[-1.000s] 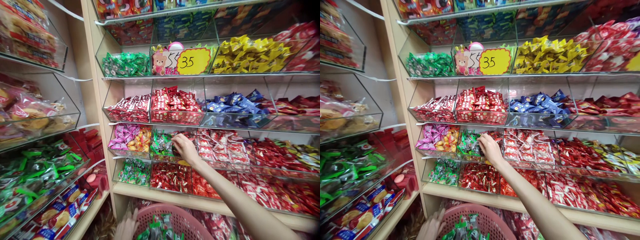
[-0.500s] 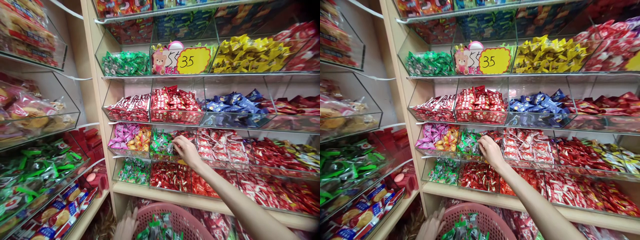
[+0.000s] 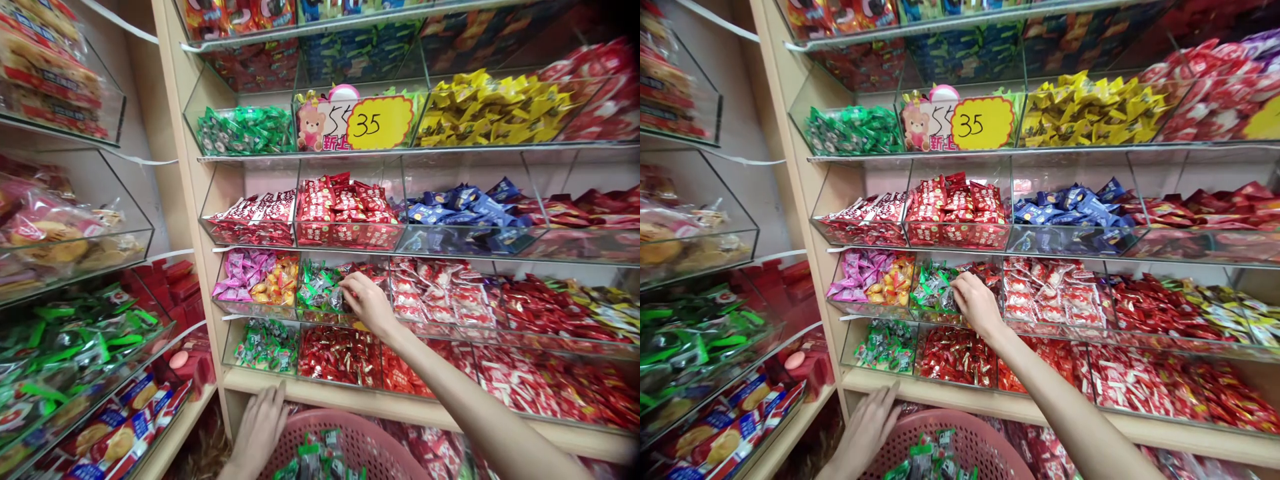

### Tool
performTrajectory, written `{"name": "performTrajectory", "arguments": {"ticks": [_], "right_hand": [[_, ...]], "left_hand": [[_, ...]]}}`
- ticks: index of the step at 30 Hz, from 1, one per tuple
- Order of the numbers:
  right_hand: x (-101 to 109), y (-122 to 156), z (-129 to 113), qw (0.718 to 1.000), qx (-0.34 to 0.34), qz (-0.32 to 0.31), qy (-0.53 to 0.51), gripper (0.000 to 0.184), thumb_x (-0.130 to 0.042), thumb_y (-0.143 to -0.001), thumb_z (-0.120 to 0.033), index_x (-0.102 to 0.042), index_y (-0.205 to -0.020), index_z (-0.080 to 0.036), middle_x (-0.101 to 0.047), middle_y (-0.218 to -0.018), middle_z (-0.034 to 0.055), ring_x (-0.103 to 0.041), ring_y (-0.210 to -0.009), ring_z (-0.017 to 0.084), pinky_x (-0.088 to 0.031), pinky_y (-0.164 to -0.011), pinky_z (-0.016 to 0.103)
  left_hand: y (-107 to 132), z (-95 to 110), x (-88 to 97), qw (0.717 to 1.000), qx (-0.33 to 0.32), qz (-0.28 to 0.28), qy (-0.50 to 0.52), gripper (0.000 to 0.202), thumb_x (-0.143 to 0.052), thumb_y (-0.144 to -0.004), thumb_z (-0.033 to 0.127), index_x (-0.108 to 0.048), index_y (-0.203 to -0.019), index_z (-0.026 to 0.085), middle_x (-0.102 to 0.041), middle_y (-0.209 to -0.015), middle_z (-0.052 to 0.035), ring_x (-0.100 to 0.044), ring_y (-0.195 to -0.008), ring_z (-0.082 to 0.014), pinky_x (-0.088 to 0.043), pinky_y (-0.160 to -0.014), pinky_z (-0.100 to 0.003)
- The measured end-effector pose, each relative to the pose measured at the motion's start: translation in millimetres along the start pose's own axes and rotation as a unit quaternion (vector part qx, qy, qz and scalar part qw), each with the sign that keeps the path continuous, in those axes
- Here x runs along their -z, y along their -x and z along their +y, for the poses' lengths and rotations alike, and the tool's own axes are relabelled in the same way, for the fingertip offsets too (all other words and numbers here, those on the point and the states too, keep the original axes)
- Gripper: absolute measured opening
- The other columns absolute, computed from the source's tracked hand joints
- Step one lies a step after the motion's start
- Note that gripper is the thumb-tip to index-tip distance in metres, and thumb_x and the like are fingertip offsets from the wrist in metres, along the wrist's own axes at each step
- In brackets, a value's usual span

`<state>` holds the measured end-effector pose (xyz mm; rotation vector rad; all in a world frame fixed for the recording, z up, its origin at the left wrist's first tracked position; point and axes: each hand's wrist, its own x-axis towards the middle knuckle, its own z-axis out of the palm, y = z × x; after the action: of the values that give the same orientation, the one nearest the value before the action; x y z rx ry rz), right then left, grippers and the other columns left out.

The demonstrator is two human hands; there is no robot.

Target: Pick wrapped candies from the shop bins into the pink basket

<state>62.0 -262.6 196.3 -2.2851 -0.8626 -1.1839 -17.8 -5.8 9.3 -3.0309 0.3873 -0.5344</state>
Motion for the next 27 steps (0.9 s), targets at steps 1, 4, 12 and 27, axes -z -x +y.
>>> {"name": "performTrajectory", "arguments": {"ticks": [1, 4, 12, 27], "right_hand": [[0, 0, 0, 1.0, 0.0, 0.002, 0.0, 0.019, -0.042, -0.09, -0.019, -0.061, -0.095, -0.021, -0.061, -0.095, 0.0073, -0.058, -0.089, 0.02, -0.049, -0.078, 0.033], [-2, 0, 0, 1.0, -0.001, 0.007, 0.002, 0.019, -0.042, -0.09, -0.02, -0.061, -0.095, -0.021, -0.061, -0.096, 0.0076, -0.058, -0.089, 0.02, -0.049, -0.078, 0.034], [0, 0, -3, 1.0, -0.01, 0.003, -0.004, 0.017, -0.043, -0.09, -0.02, -0.059, -0.095, -0.021, -0.06, -0.096, 0.0066, -0.057, -0.09, 0.02, -0.048, -0.079, 0.032], [54, 27, -37, 0.995, -0.012, -0.065, -0.081, 0.017, -0.043, -0.09, -0.021, -0.06, -0.091, -0.019, -0.06, -0.09, 0.0064, -0.056, -0.084, 0.018, -0.045, -0.076, 0.032]], "left_hand": [[-12, 5, 22.1, 0.998, -0.022, 0.057, 0.016, 0.041, -0.033, -0.091, 0.024, -0.047, -0.129, 0.021, -0.061, -0.118, -0.009, -0.055, -0.108, -0.0199, -0.044, -0.092, -0.034], [-51, 23, 84.0, 0.974, -0.094, 0.201, 0.035, 0.04, -0.03, -0.092, 0.024, -0.048, -0.127, 0.02, -0.058, -0.122, -0.0088, -0.053, -0.106, -0.019, -0.043, -0.09, -0.033], [-101, 47, 107.9, 0.958, -0.144, 0.242, -0.061, 0.057, -0.03, -0.092, 0.039, -0.019, -0.142, 0.016, -0.019, -0.152, -0.0072, -0.019, -0.138, -0.0223, -0.018, -0.11, -0.048], [-107, 48, 115.0, 0.968, -0.131, 0.207, -0.056, 0.052, -0.037, -0.09, 0.035, -0.029, -0.139, 0.021, -0.017, -0.152, -0.0111, -0.023, -0.137, -0.0267, -0.018, -0.109, -0.051]]}}
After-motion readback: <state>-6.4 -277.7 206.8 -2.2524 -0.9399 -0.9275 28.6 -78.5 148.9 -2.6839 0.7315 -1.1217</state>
